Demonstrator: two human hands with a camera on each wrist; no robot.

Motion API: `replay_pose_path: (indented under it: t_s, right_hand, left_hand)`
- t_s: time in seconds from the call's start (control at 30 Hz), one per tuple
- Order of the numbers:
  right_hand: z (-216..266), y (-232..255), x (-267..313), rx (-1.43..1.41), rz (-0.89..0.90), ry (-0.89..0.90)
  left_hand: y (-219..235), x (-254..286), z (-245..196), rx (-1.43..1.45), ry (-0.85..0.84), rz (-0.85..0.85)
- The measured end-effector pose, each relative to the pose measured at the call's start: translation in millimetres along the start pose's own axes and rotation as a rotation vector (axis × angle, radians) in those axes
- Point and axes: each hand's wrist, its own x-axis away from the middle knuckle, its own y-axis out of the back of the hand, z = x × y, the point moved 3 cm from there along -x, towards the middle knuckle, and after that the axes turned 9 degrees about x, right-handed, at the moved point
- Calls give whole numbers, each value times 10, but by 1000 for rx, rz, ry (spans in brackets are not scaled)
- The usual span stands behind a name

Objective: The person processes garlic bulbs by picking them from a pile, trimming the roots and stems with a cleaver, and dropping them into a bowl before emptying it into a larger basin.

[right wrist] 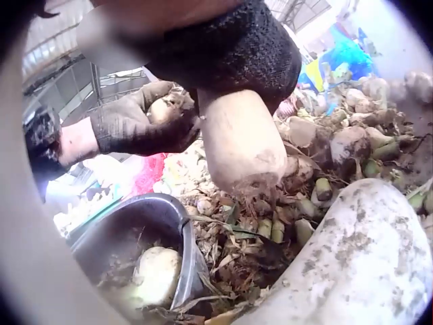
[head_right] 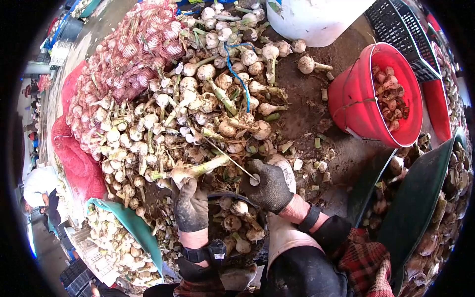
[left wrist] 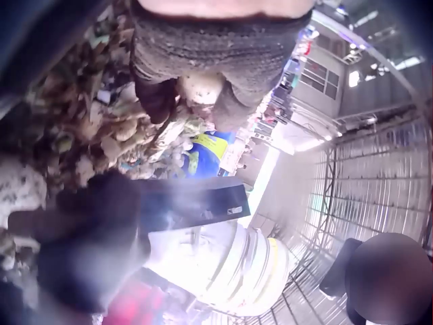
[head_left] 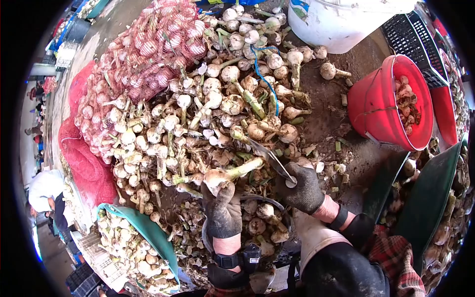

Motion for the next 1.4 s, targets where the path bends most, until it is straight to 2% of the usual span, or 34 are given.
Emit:
replay_pose_path:
  t_s: [0.17, 0.2, 0.27, 0.3, 0.33, 0.4, 0.43, 0.47, 0.53, 0.57, 0.6, 0.63, 0.67, 0.73, 0.77, 0.8, 0.83, 0.87, 0.93, 0.97, 1.03, 1.1, 1.13, 1.17, 1.2, 1.23, 1.27, 1.33, 1.37, 1.4]
  right_hand:
    - [174, 21, -73, 5, -77, 65]
    - [137, 26, -61, 6, -78, 62]
    - [2, 3, -16, 30, -108, 126]
    - [-170, -120, 10, 26, -28, 9]
    - [-176, -80, -4, 91, -59, -49]
    - [-430, -114, 7, 170, -179, -101]
    - [-394, -43, -72, 271, -322, 2]
    - [-434, 5, -164, 298, -321, -64]
    - [-513, 47, -382, 322, -425, -19]
    - [-563, 43, -474, 321, -426, -19]
    - [-634, 9, -573, 358, -321, -114]
    - [-707, -38, -637, 393, -215, -209]
    - [-768, -55, -667, 392, -217, -206]
    - [-876, -53, -704, 354, -173, -183]
    - [-703, 66, -693, 359, -174, -179]
    - [-538, 203, -615, 226, -105, -240]
    - [-371, 295, -534, 92, -32, -300]
    - [-276, 324, -445, 93, -28, -298]
    - [-61, 316, -275, -62, -6, -8]
    - [11, 281, -220, -75, 15, 104]
    - [122, 195, -101, -66, 53, 315]
    - [161, 204, -60, -8, 131, 331]
    - [142, 212, -69, -16, 146, 348]
    - [123, 215, -84, -103, 64, 364]
    - [117, 276, -83, 37, 82, 389]
    - [120, 279, -71, 36, 98, 302]
    - [115, 272, -56, 37, 113, 213]
    - [193, 262, -53, 99, 83, 251]
    - [259, 259, -43, 219, 150, 247]
    - [303, 244, -30, 340, 217, 240]
  left_hand:
    - [-67, 182, 364, 264, 289, 85]
    - [-99, 230, 384, 238, 264, 37]
    - [33, 274, 454, 402, 282, 26]
    - [11, 322, 479, 597, 322, 106]
    - [-228, 394, 346, 670, 500, 133]
    - [-43, 375, 251, 447, 616, 602]
    - [776, 515, 164, -58, 615, 391]
    - [1509, 632, 6, -556, 583, 173]
    - [363, 230, -277, -1093, 540, 992]
    - [305, 220, -318, -1390, 290, 1040]
    - [315, 212, -284, -1393, 286, 1041]
    - [364, 166, -232, -1399, 267, 842]
    - [393, 144, -189, -1394, 247, 644]
    - [266, 99, -24, -1283, 208, 522]
    - [194, 51, 60, -1198, 151, 510]
    - [262, -20, 206, -947, 132, 429]
    - [174, -35, 256, -669, 482, 233]
    - [69, -15, 288, -370, 809, 32]
    - [112, -146, 456, -113, 875, 275]
    - [176, -163, 463, -113, 871, 275]
    - [221, -195, 362, -570, 506, 609]
    - [215, -149, 261, -1012, 94, 903]
    - [216, -147, 254, -1017, 91, 897]
    - [243, -185, 245, -835, 261, 588]
    - [303, -194, 246, -639, 413, 279]
    - [251, -225, 208, -773, 161, 371]
    - [102, -150, 154, -750, 80, 382]
    - [275, -135, 81, -1250, -33, 561]
    - [265, -24, 122, -1490, -402, 878]
    - [318, 44, 146, -1528, -537, 846]
